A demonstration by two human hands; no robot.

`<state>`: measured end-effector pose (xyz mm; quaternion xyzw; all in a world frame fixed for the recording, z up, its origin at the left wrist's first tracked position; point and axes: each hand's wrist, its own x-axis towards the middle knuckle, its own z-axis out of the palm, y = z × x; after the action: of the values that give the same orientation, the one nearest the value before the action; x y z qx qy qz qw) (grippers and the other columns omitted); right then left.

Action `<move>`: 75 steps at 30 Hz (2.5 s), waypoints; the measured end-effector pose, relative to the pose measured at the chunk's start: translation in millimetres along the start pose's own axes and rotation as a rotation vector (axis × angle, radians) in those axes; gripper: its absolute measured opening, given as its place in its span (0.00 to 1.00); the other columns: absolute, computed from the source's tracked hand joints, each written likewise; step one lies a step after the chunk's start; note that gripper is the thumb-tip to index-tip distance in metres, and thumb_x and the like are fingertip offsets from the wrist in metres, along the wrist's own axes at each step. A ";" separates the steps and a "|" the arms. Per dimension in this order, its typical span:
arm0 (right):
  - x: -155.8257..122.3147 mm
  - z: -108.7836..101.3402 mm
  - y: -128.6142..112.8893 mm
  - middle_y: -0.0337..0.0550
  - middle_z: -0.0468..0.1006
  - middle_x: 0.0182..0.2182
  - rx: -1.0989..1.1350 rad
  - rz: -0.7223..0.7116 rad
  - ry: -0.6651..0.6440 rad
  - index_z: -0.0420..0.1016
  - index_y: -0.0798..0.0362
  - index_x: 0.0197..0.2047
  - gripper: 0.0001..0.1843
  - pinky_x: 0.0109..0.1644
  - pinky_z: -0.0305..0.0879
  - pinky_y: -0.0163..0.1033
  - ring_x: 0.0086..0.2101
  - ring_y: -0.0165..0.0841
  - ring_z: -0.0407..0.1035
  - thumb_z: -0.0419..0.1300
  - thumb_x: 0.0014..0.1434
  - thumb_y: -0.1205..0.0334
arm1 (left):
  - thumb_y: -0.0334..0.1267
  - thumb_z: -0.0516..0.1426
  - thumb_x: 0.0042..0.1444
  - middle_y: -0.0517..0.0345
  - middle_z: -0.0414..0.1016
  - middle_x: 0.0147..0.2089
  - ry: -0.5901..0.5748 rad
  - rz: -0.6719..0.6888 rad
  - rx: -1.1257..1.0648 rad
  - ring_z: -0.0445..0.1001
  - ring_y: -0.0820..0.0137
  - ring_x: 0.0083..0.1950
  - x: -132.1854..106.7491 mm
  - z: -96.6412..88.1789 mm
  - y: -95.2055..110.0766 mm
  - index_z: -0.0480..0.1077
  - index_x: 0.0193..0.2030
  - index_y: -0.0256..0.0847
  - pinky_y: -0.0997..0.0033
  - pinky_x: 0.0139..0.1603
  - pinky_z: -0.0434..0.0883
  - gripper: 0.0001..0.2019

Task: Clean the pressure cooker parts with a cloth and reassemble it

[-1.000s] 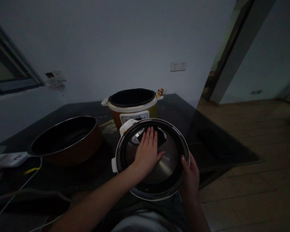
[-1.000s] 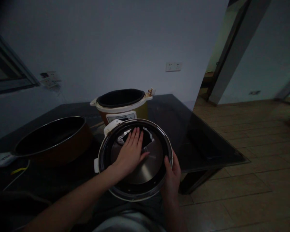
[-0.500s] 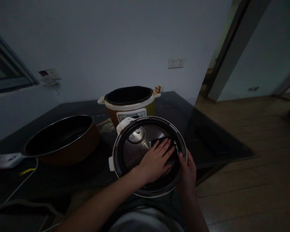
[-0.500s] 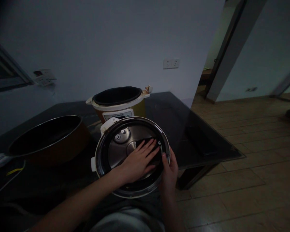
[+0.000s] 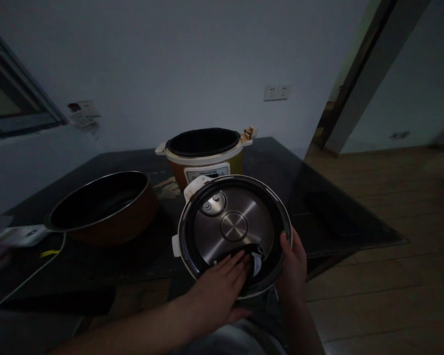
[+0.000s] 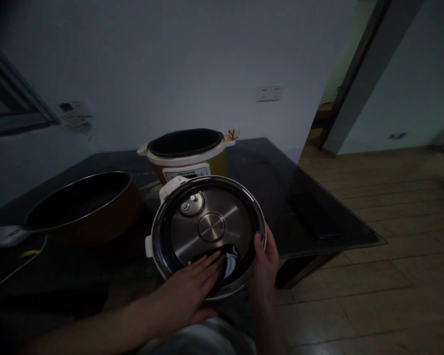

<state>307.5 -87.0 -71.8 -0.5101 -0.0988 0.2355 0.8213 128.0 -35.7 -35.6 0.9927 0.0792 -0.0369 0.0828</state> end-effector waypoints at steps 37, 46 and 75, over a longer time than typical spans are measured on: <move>-1.0 3.9 -4.6 0.45 0.79 0.48 -0.006 0.040 0.028 0.75 0.49 0.53 0.32 0.61 0.58 0.53 0.53 0.44 0.69 0.69 0.46 0.48 | 0.61 0.50 0.60 0.39 0.55 0.71 0.103 0.133 0.194 0.46 0.57 0.74 22.2 4.5 -0.1 0.55 0.66 0.22 0.56 0.71 0.50 0.41; -2.4 3.1 -6.3 0.45 0.79 0.48 -0.069 -0.007 0.022 0.76 0.50 0.53 0.29 0.59 0.61 0.50 0.53 0.44 0.69 0.67 0.49 0.47 | 0.66 0.52 0.54 0.31 0.51 0.71 0.101 -0.052 0.314 0.52 0.51 0.72 10.4 13.5 13.2 0.53 0.69 0.27 0.54 0.67 0.59 0.48; -0.6 -1.8 3.2 0.45 0.78 0.50 -0.057 -0.018 0.017 0.74 0.48 0.56 0.29 0.59 0.62 0.52 0.54 0.45 0.68 0.66 0.52 0.49 | 0.66 0.58 0.48 0.17 0.53 0.67 0.211 -0.509 0.448 0.55 0.40 0.69 -5.6 -11.7 -25.0 0.58 0.65 0.18 0.46 0.66 0.60 0.52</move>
<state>306.8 -87.5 -75.3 -0.5344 -0.1031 0.2206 0.8094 119.1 -10.1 -27.6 0.9329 0.3223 0.0301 -0.1577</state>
